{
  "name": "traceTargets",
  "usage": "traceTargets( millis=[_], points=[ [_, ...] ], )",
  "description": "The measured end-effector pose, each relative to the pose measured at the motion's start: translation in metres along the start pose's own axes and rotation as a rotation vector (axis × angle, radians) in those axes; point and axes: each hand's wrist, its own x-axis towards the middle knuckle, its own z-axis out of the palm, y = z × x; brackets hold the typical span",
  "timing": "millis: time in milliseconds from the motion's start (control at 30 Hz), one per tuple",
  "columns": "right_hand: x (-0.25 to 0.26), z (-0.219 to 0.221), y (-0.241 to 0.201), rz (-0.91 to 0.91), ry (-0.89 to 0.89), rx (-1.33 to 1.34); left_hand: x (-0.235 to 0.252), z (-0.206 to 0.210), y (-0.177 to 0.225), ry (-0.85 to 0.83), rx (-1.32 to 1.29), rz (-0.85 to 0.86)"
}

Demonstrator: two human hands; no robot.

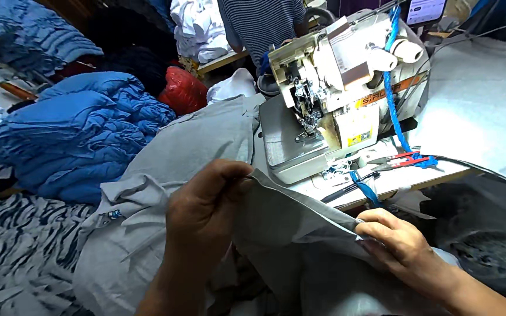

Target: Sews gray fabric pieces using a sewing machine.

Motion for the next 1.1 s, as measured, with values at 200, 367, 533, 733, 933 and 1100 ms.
traceTargets(
  millis=[200,367,533,733,933,1100],
  points=[
    [0.01,0.001,-0.01,0.032,0.033,0.256,-0.012,0.001,-0.01,0.031,0.047,-0.064],
    [0.018,0.006,-0.016,0.296,0.116,0.313,-0.019,-0.006,-0.001,0.104,-0.096,-0.181],
    [0.028,0.006,-0.026,0.249,0.101,0.25,-0.015,-0.015,0.008,0.141,-0.129,-0.167],
    [0.032,-0.001,-0.031,0.347,0.002,0.316,-0.005,-0.019,0.001,0.109,-0.012,0.008],
    [0.046,-0.031,-0.042,0.493,-0.323,0.323,0.012,-0.002,-0.013,0.117,0.014,0.048],
    [0.033,-0.033,-0.034,0.476,-0.307,0.509,0.022,0.018,-0.032,0.122,-0.149,-0.167]
  ],
)
